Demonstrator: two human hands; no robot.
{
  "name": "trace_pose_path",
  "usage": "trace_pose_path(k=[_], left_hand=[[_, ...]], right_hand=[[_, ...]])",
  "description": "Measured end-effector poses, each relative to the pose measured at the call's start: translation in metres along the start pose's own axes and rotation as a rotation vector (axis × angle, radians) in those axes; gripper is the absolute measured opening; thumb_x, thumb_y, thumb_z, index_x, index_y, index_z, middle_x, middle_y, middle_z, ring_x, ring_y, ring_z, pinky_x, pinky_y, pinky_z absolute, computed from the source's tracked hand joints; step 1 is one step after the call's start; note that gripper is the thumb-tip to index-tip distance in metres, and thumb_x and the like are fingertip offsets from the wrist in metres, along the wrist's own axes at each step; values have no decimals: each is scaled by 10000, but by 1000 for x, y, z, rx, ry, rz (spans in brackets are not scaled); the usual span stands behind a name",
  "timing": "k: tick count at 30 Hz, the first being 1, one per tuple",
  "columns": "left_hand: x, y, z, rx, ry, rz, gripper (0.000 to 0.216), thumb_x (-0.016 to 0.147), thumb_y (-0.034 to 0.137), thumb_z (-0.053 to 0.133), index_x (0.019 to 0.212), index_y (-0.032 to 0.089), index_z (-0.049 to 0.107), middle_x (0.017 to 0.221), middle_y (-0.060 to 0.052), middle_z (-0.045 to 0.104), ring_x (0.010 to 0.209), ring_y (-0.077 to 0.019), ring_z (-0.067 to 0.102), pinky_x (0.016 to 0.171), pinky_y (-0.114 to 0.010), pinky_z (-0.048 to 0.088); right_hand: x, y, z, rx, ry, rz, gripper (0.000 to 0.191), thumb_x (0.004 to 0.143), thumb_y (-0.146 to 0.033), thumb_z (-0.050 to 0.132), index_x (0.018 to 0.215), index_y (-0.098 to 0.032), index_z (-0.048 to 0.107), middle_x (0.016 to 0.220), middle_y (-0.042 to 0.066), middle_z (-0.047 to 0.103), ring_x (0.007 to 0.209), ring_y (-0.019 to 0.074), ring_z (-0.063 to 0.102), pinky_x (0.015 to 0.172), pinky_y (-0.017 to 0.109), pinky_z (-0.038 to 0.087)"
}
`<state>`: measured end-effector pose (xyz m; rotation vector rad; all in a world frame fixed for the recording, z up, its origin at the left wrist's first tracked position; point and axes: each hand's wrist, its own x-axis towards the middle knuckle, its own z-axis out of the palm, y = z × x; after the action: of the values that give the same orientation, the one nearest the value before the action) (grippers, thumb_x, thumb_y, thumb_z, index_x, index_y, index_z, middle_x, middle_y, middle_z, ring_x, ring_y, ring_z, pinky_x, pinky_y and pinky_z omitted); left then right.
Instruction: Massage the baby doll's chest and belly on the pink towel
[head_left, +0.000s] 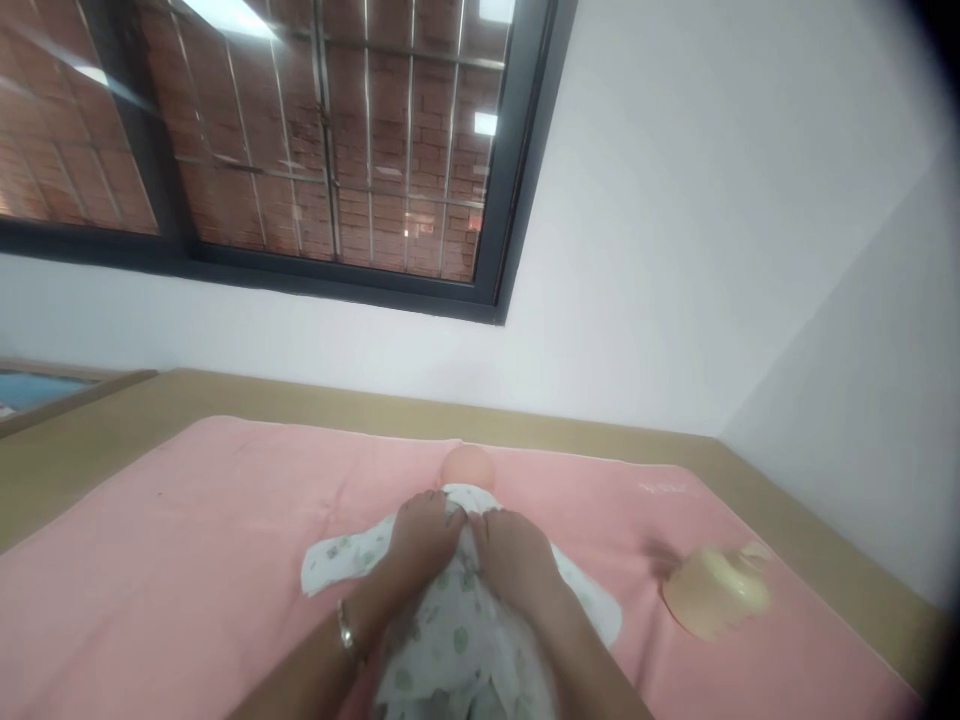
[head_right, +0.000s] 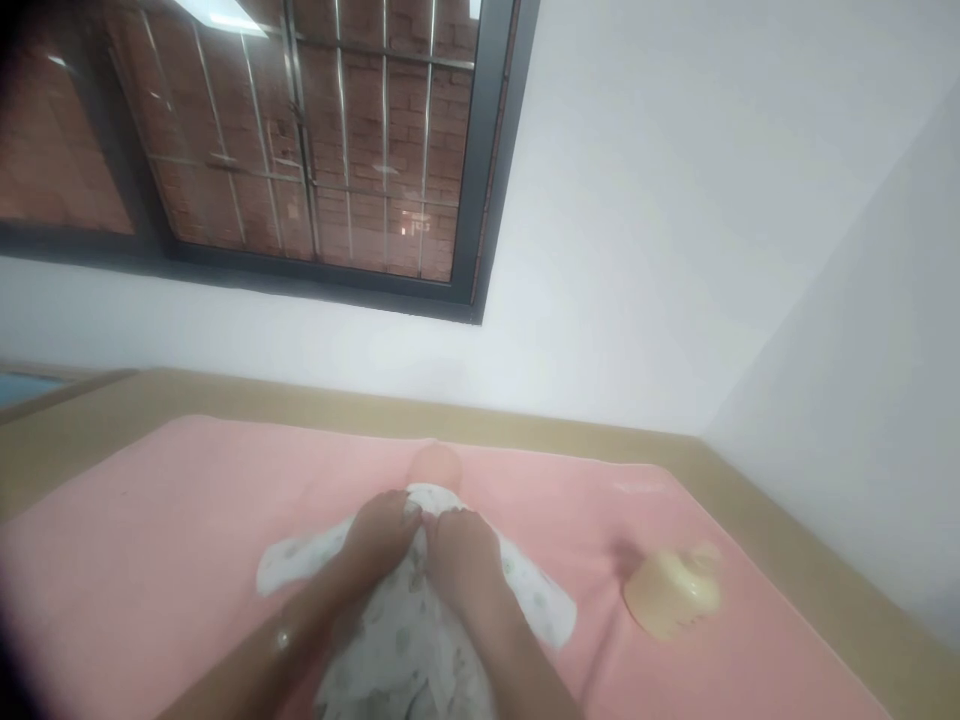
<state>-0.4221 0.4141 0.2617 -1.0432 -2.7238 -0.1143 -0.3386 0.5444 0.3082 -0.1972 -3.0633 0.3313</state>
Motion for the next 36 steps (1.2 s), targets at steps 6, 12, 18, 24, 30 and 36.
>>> trace_pose_path(k=[6, 12, 18, 24, 30, 36], left_hand=[[-9, 21, -13, -31, 31, -35, 281, 845, 72, 381, 960, 134, 629, 950, -111, 614, 923, -264, 551, 830, -408, 417], [-6, 13, -5, -118, 66, -30, 303, 923, 188, 328, 915, 118, 622, 922, -128, 613, 897, -250, 551, 831, -395, 412], [1, -3, -5, -123, -48, 40, 246, 903, 248, 386, 876, 155, 613, 877, -99, 611, 844, -233, 559, 750, -357, 422], [-14, 28, -16, -223, 80, -127, 257, 855, 63, 346, 868, 127, 595, 900, -105, 608, 863, -213, 555, 812, -352, 425], [-2, 6, 2, -230, 100, -60, 320, 922, 239, 314, 829, 138, 603, 884, -106, 624, 843, -222, 549, 803, -368, 412], [6, -11, -4, -485, -60, -152, 419, 935, 425, 302, 781, 164, 592, 823, -59, 635, 743, -178, 565, 696, -297, 415]], right_hand=[[19, 7, 12, 39, 15, 112, 589, 982, -461, 147, 979, -150, 647, 944, 133, 651, 897, 247, 604, 758, 347, 433], [23, 15, 16, 65, -11, 113, 629, 987, -425, 106, 935, -141, 666, 916, 140, 657, 873, 245, 614, 737, 337, 425], [-9, -3, -6, 29, -4, 21, 622, 977, -456, 111, 859, -162, 646, 865, 126, 650, 800, 231, 604, 684, 327, 420], [17, 11, 12, 4, -24, 134, 662, 974, -506, 112, 955, -122, 651, 950, 160, 646, 889, 265, 608, 744, 359, 430], [18, 14, 14, 60, -21, 112, 653, 976, -496, 116, 949, -121, 650, 940, 145, 647, 882, 256, 607, 752, 350, 425], [2, -3, 7, -27, 61, 14, 573, 990, -415, 152, 890, -132, 640, 895, 147, 640, 873, 239, 599, 789, 344, 406]])
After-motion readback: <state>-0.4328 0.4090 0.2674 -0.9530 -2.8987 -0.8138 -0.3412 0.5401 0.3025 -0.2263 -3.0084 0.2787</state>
